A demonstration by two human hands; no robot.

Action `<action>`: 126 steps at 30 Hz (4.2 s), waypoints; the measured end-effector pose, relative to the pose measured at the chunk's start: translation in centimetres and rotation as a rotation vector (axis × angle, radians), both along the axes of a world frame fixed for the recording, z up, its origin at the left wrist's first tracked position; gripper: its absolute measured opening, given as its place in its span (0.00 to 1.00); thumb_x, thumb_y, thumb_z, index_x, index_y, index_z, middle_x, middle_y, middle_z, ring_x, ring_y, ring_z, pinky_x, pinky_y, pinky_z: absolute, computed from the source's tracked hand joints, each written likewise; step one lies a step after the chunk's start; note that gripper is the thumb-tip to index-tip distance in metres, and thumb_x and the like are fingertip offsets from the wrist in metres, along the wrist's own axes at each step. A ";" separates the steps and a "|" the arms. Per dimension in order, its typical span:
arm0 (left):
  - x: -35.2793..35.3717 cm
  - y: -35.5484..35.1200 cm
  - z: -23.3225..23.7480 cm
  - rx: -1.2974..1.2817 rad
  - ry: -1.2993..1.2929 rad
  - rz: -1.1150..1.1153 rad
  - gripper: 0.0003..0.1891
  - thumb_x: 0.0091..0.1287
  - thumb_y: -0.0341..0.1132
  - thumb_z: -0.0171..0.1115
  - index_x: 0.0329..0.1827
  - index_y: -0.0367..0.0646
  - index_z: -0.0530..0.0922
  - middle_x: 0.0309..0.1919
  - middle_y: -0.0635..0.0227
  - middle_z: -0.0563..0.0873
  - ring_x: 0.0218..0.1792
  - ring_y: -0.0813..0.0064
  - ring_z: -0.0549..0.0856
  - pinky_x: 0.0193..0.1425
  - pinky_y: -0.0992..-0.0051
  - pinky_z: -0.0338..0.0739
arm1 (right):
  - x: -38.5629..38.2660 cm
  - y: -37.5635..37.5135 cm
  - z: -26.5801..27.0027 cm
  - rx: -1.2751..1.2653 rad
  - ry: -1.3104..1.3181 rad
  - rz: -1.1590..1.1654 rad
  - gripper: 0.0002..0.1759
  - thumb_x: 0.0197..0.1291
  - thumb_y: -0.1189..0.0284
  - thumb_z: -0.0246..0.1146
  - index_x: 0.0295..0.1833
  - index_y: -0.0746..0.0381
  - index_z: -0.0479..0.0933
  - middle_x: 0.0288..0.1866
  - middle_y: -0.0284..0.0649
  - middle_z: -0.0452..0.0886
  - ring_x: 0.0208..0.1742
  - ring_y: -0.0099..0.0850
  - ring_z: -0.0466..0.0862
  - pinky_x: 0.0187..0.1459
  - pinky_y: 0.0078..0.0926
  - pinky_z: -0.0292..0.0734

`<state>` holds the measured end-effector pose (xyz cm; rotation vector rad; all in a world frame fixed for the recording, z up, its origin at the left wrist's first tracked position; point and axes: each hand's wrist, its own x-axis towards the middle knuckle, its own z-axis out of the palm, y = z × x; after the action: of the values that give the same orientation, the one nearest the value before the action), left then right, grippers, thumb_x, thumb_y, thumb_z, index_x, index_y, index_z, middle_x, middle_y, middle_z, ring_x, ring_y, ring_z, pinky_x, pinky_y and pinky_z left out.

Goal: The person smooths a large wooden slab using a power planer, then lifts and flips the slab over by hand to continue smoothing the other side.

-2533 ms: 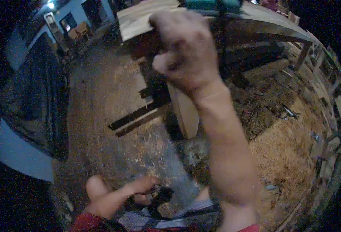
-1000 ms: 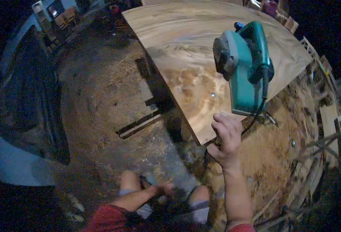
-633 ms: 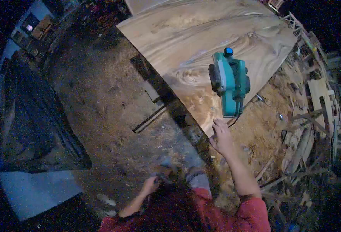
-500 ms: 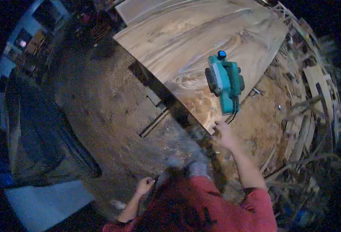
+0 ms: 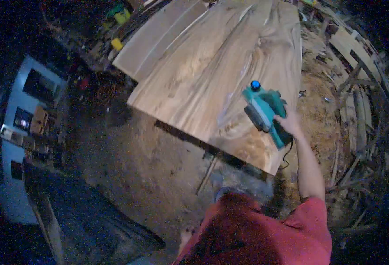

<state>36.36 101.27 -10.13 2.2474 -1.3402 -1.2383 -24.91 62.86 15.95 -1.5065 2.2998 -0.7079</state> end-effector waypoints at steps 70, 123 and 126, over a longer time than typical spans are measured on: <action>-34.8 -73.0 9.6 -1.070 -0.229 -1.974 0.32 0.75 0.61 0.40 0.81 0.64 0.59 0.82 0.67 0.57 0.79 0.53 0.59 0.75 0.42 0.56 | 22.6 -1.2 -2.8 -0.760 -0.302 -2.004 0.21 0.65 0.55 0.64 0.46 0.65 0.81 0.31 0.40 0.85 0.26 0.27 0.83 0.31 0.31 0.78; -46.3 -67.2 12.9 -1.010 -0.009 -2.153 0.37 0.73 0.62 0.45 0.82 0.57 0.57 0.82 0.56 0.53 0.81 0.49 0.51 0.79 0.41 0.45 | 40.7 -16.4 -3.8 -0.828 -0.486 -2.118 0.19 0.71 0.60 0.60 0.57 0.64 0.77 0.42 0.53 0.84 0.41 0.45 0.83 0.47 0.39 0.77; -46.1 -67.5 12.9 -1.010 0.006 -2.158 0.37 0.74 0.63 0.44 0.82 0.56 0.57 0.82 0.56 0.54 0.81 0.49 0.51 0.79 0.41 0.44 | 40.3 -16.3 -2.5 -0.671 -0.459 -2.116 0.20 0.72 0.58 0.59 0.54 0.65 0.77 0.40 0.56 0.83 0.40 0.48 0.83 0.44 0.39 0.78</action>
<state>-9.72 33.72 2.73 -0.4754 -3.1094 -0.2574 15.39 46.52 13.42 1.5866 2.3795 -1.8741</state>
